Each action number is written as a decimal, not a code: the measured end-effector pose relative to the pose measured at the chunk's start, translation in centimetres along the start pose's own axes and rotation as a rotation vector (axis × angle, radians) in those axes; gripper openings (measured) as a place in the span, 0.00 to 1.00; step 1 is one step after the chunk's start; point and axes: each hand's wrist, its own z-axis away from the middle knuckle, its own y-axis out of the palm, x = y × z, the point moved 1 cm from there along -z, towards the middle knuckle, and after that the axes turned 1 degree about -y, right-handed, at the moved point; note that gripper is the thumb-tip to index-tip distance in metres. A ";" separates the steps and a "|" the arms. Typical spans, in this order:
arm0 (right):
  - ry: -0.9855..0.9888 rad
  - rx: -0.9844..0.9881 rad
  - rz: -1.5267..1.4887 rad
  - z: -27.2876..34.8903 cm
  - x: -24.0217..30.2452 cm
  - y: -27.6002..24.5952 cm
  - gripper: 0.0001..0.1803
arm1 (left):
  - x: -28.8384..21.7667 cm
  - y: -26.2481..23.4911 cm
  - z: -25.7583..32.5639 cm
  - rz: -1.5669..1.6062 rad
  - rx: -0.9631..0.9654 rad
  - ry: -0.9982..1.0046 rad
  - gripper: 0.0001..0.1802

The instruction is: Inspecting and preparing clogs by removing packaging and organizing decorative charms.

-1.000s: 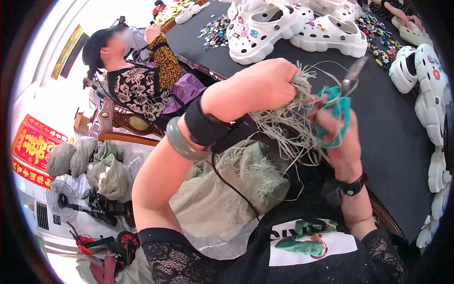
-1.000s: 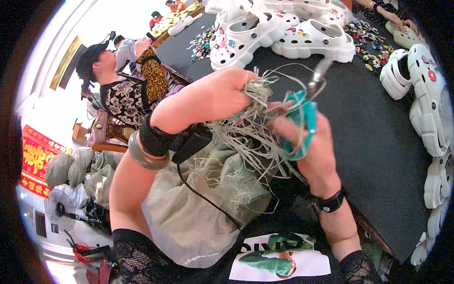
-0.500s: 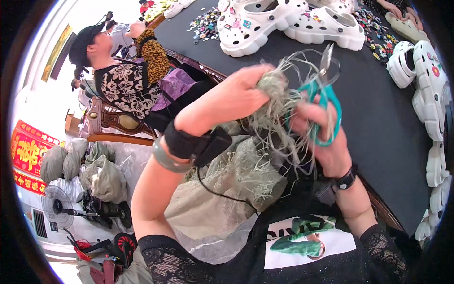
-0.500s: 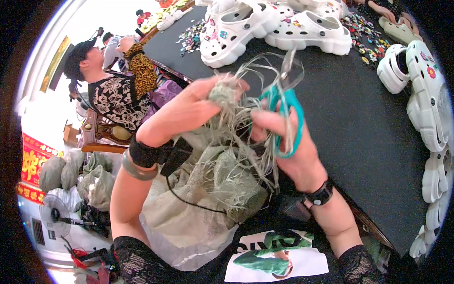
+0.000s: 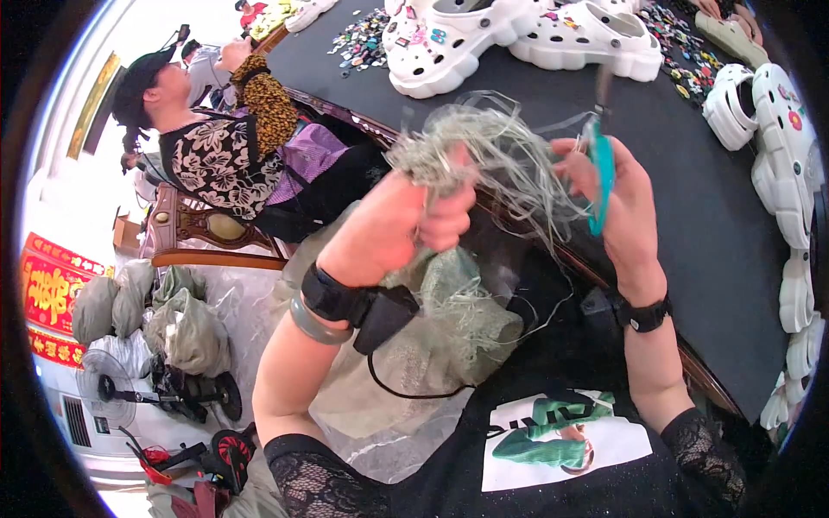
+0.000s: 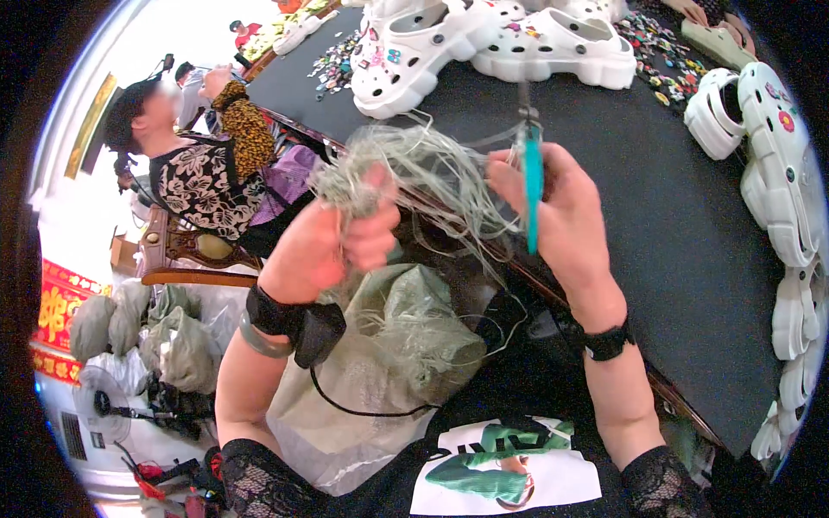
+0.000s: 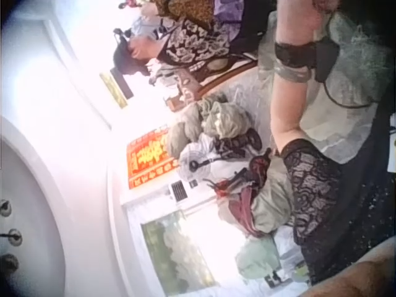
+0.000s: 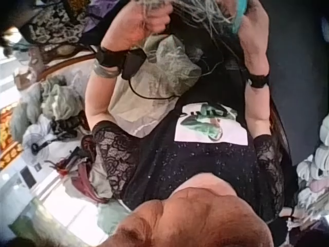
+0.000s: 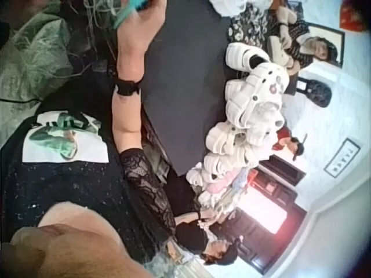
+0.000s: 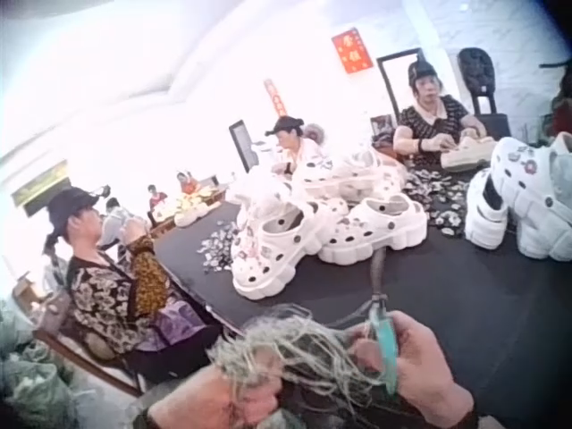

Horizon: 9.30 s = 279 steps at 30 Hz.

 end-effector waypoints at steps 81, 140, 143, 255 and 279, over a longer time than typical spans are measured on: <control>-0.078 0.157 0.726 10.1 5.9 -10.8 0.49 | 2.9 -2.8 2.5 -1.410 0.019 -0.123 0.22; -0.138 0.892 0.655 7.6 0.5 -0.9 0.35 | -9.5 -1.4 -3.4 -1.778 -0.028 0.769 0.12; -0.094 0.943 0.606 9.0 0.3 -3.2 0.38 | -9.5 -0.5 -2.4 -1.208 0.071 0.480 0.18; -0.009 0.548 0.592 9.0 -0.7 -2.6 0.22 | 16.1 4.7 -3.6 0.099 0.114 0.145 0.31; -0.389 0.863 0.760 6.7 -6.7 7.0 0.14 | 22.7 -3.1 -1.3 0.122 -0.192 0.415 0.36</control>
